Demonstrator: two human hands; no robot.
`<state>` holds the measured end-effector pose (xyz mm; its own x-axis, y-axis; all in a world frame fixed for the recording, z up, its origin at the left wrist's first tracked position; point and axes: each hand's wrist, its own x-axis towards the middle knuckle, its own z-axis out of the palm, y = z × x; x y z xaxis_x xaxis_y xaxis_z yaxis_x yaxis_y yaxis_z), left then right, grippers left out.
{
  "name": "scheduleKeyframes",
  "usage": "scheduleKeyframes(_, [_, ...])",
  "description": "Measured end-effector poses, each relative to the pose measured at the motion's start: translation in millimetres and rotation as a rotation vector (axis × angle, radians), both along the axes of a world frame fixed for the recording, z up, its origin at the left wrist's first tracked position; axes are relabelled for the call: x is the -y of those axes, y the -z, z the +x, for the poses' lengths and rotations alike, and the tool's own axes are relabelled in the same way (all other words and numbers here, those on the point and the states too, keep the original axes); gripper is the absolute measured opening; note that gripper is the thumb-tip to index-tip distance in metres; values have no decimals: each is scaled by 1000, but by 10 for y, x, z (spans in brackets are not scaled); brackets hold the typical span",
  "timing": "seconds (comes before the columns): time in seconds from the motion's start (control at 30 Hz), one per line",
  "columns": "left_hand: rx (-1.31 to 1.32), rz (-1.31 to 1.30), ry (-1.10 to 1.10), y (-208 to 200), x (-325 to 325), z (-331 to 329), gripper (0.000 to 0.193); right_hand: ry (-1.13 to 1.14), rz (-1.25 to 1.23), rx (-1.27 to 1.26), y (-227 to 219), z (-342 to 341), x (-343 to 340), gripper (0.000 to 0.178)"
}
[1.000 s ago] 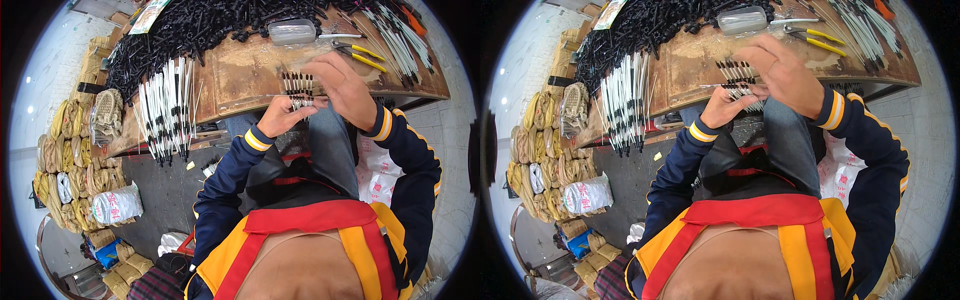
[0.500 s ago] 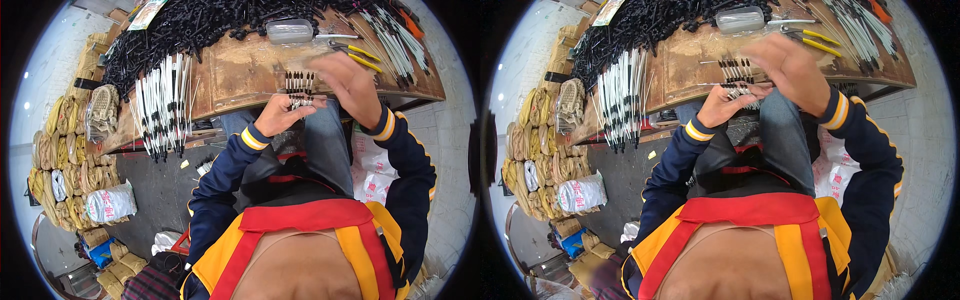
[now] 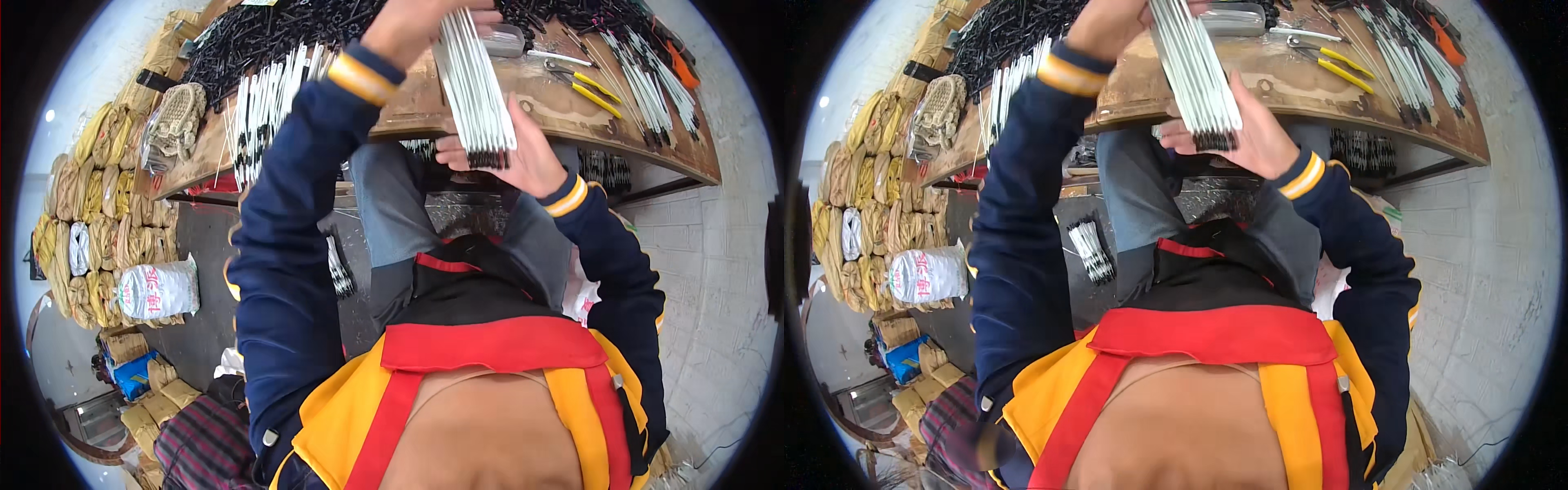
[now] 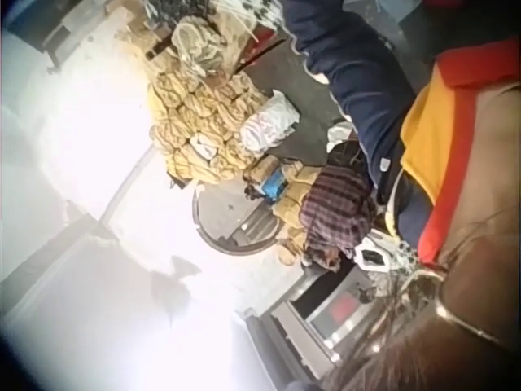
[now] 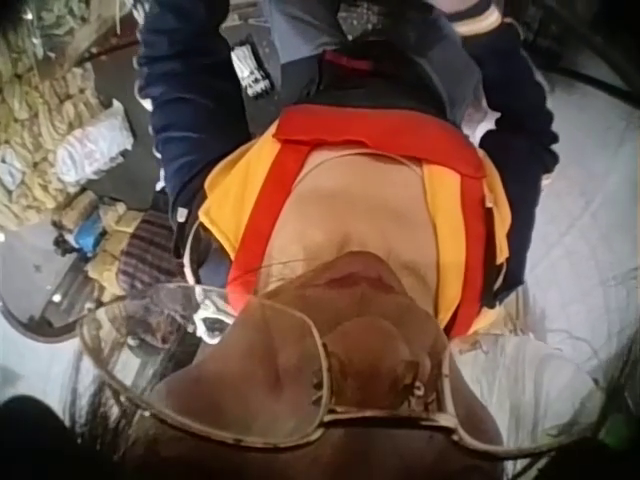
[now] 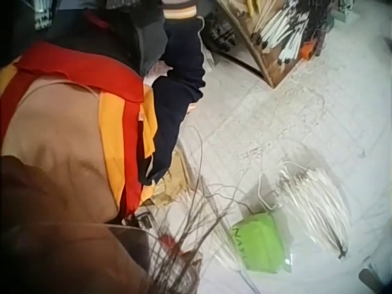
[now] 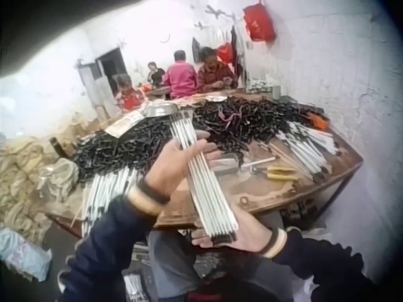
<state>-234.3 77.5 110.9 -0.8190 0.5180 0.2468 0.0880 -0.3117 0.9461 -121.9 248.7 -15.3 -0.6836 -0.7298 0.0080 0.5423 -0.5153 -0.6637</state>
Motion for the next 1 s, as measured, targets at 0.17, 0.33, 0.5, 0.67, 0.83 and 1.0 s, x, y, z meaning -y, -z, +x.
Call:
scheduleKeyframes(0.17, [-324, -180, 44, 105, 84, 1209, 20, 296, 222, -383, 251, 343, 2, 79])
scheduleKeyframes(0.33, [-374, -132, 189, 535, 163, 1427, 38, 121, 29, 113, 578, 224, 25, 80])
scheduleKeyframes(0.5, [-232, -301, 93, 1106, 157, 1206, 27, 59, 83, 127, 894, -286, -114, 58])
scheduleKeyframes(0.67, [60, -230, 54, 1433, 65, 982, 21, 474, 426, -215, 856, 220, -170, 43])
scheduleKeyframes(0.83, [160, -102, 78, 1356, -17, 825, 24, 988, 926, -776, 253, 222, -490, 39])
scheduleKeyframes(1.0, [127, -67, 90, 1305, -7, 795, 25, 542, 1050, -1126, -171, -346, -254, 48])
